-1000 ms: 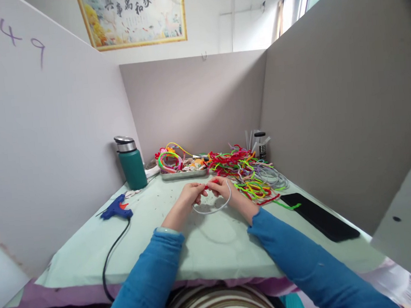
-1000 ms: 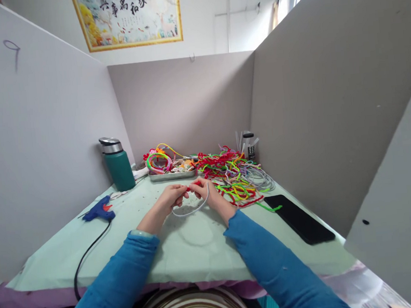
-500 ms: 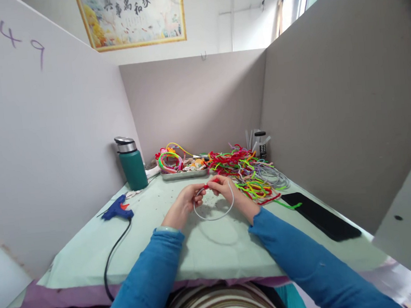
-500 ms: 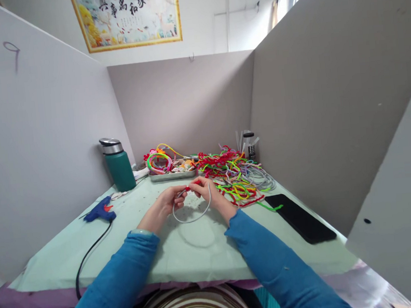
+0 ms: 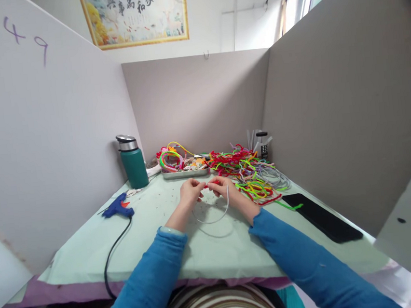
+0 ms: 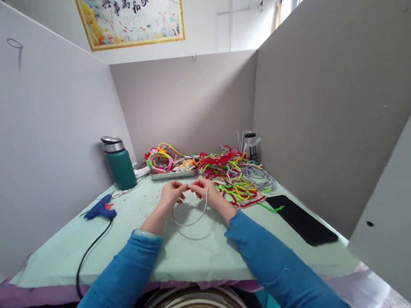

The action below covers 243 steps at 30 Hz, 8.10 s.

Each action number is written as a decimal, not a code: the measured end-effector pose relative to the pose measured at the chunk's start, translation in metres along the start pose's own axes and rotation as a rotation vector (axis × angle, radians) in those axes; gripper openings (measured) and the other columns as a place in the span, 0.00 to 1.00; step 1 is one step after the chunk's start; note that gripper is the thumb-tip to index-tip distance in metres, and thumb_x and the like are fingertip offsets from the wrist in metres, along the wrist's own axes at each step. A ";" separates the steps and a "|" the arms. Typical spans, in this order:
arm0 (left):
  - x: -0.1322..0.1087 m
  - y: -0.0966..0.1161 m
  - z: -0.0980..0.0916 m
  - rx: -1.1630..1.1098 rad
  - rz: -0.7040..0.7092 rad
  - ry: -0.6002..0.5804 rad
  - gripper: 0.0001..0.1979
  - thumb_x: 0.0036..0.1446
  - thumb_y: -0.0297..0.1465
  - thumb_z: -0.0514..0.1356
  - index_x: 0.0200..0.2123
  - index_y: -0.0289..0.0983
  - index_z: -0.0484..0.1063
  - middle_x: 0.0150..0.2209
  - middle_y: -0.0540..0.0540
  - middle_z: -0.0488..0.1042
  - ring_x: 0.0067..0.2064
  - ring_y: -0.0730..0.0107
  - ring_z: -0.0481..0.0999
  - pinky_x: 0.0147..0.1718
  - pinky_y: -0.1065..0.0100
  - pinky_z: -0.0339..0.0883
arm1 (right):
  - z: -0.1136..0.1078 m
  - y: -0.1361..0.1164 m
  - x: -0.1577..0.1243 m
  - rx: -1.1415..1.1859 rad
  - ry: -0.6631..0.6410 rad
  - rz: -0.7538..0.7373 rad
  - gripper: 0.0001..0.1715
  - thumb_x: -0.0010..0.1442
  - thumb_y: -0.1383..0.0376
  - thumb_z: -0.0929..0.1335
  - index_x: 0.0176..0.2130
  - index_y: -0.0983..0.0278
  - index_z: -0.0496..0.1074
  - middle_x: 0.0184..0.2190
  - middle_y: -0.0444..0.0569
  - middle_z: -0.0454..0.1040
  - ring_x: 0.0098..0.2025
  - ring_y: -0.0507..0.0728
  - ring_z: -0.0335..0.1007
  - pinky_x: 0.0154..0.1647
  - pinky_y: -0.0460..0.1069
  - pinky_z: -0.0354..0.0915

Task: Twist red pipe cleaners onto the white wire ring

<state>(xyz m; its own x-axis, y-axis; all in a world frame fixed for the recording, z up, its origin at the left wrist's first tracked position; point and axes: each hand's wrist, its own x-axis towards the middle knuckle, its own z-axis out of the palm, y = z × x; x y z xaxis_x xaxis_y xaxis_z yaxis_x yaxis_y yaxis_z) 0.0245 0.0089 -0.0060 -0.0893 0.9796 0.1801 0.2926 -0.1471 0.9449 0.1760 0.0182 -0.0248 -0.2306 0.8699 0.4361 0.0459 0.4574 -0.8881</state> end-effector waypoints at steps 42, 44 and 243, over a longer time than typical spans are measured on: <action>0.006 -0.007 0.002 0.365 0.244 -0.055 0.10 0.54 0.31 0.54 0.31 0.36 0.76 0.26 0.50 0.75 0.22 0.78 0.71 0.26 0.75 0.62 | 0.000 0.003 0.000 0.009 0.045 0.031 0.19 0.49 0.52 0.69 0.28 0.66 0.70 0.15 0.39 0.62 0.18 0.48 0.53 0.20 0.45 0.50; 0.007 -0.008 0.002 0.381 0.238 -0.053 0.11 0.54 0.31 0.54 0.30 0.36 0.76 0.25 0.50 0.75 0.22 0.78 0.71 0.25 0.75 0.62 | 0.001 0.002 0.000 0.013 0.045 0.032 0.19 0.49 0.52 0.69 0.27 0.66 0.70 0.15 0.39 0.62 0.18 0.48 0.54 0.20 0.45 0.50; -0.002 0.005 -0.011 -0.102 -0.098 -0.305 0.14 0.44 0.38 0.64 0.23 0.31 0.70 0.21 0.49 0.69 0.16 0.82 0.58 0.15 0.73 0.47 | 0.000 -0.005 -0.001 -0.024 0.041 -0.034 0.16 0.51 0.54 0.67 0.28 0.65 0.68 0.15 0.39 0.61 0.19 0.48 0.55 0.20 0.45 0.53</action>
<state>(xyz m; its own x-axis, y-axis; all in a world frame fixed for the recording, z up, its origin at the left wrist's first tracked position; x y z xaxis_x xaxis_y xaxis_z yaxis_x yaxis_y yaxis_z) 0.0156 0.0047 0.0015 0.1817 0.9833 0.0117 0.1986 -0.0484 0.9789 0.1764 0.0154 -0.0211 -0.1921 0.8605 0.4718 0.0622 0.4904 -0.8693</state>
